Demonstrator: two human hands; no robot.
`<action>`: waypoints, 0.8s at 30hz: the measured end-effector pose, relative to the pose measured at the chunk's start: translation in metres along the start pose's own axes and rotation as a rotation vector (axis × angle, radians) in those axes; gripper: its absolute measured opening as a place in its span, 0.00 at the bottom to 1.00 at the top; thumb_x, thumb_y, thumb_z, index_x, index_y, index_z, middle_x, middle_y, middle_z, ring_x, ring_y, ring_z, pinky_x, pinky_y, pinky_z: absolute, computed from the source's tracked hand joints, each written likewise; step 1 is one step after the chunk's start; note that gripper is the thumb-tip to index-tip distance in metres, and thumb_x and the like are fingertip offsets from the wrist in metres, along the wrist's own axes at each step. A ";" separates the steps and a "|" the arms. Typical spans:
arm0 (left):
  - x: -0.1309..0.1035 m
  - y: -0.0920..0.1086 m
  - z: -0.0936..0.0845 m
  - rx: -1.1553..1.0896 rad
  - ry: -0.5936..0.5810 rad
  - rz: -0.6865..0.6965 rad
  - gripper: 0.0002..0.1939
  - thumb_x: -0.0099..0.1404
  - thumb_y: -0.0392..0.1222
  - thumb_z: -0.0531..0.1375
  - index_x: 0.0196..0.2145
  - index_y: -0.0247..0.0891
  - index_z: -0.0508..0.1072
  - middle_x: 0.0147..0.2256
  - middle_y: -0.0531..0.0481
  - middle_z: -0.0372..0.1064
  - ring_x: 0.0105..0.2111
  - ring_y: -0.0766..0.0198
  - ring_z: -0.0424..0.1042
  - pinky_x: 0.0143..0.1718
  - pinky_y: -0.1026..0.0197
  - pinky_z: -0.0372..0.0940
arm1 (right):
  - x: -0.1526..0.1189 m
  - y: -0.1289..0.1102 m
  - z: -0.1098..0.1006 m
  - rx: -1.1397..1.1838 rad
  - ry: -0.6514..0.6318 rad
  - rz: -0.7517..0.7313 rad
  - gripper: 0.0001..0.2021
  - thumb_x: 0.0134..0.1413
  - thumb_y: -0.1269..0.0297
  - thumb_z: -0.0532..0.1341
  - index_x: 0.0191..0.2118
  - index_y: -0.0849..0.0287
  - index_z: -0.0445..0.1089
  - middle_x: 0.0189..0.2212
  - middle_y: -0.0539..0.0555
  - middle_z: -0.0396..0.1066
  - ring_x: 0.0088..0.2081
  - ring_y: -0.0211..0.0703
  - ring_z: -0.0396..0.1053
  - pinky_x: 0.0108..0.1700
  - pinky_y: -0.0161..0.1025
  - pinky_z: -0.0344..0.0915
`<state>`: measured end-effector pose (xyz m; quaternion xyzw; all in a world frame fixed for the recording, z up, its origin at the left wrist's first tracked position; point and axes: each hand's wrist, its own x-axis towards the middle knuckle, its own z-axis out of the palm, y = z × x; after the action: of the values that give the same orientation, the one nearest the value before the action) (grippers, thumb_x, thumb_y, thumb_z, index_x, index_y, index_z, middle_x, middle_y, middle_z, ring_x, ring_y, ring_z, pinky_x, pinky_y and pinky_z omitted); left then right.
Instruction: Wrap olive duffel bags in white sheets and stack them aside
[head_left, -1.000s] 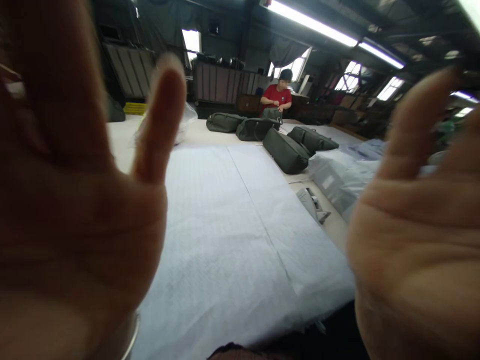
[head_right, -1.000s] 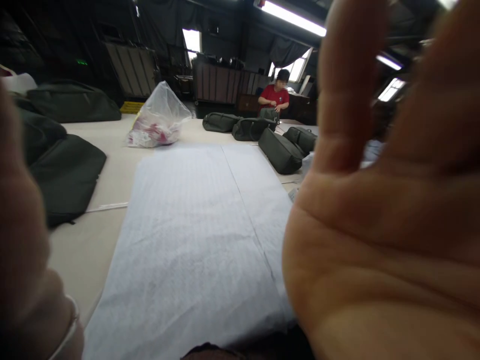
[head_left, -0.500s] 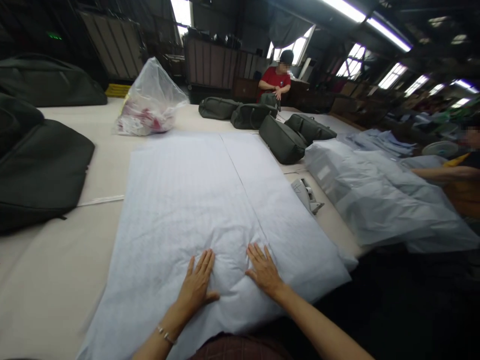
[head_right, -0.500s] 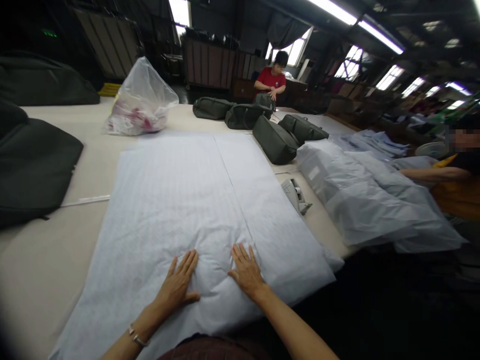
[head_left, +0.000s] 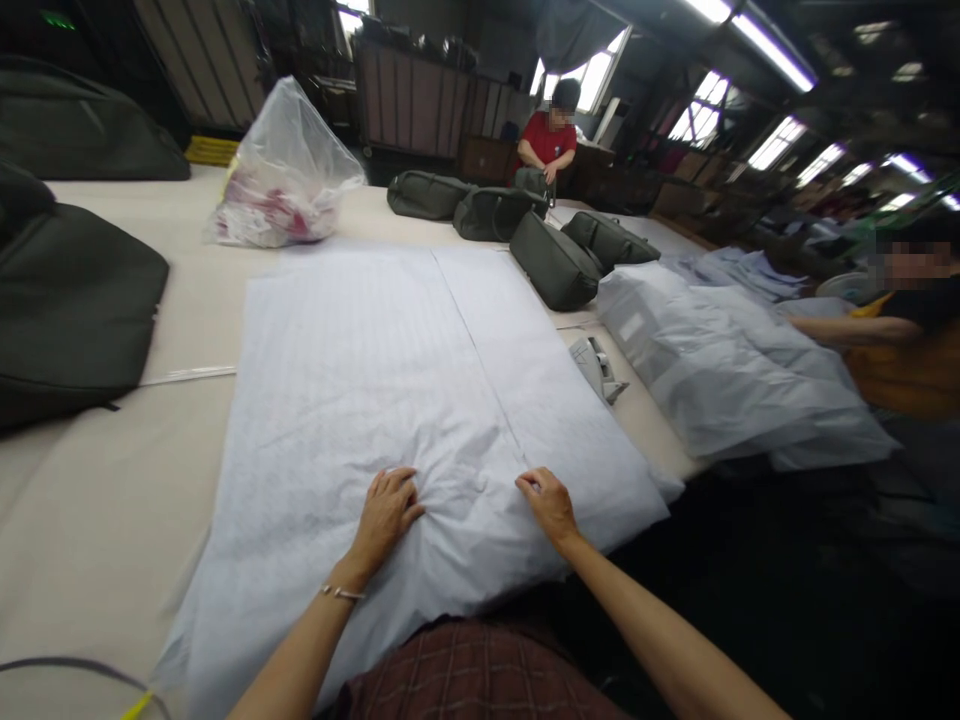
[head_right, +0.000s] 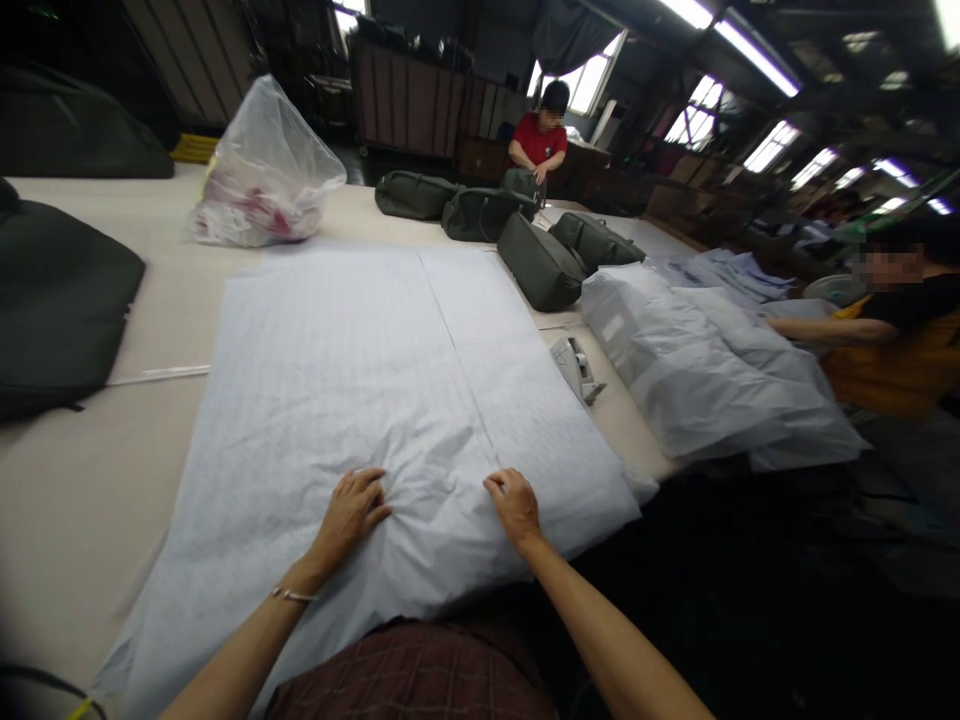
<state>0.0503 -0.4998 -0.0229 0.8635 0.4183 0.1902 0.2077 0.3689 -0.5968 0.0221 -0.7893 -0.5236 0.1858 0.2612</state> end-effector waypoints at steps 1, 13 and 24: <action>0.001 0.000 0.000 -0.010 0.006 -0.002 0.06 0.64 0.45 0.60 0.32 0.42 0.71 0.53 0.44 0.69 0.55 0.51 0.65 0.63 0.40 0.51 | -0.005 0.007 -0.009 -0.010 0.014 0.060 0.11 0.57 0.57 0.58 0.30 0.57 0.73 0.32 0.56 0.76 0.36 0.47 0.72 0.43 0.42 0.66; 0.004 -0.003 0.002 -0.050 0.036 0.014 0.10 0.65 0.49 0.58 0.29 0.41 0.71 0.52 0.42 0.69 0.53 0.49 0.65 0.62 0.37 0.50 | -0.019 0.008 -0.026 -0.063 -0.040 0.191 0.08 0.50 0.59 0.64 0.27 0.57 0.70 0.30 0.50 0.72 0.33 0.40 0.69 0.36 0.34 0.62; 0.008 0.017 -0.004 -0.058 0.011 -0.018 0.06 0.65 0.44 0.58 0.35 0.42 0.72 0.54 0.41 0.68 0.56 0.47 0.65 0.62 0.35 0.51 | -0.022 -0.011 -0.036 -0.462 -0.157 -0.094 0.12 0.64 0.66 0.56 0.29 0.57 0.72 0.33 0.54 0.74 0.35 0.42 0.70 0.42 0.39 0.59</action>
<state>0.0638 -0.5024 -0.0095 0.8524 0.4214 0.2050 0.2320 0.3729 -0.6213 0.0583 -0.7859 -0.6071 0.1098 0.0406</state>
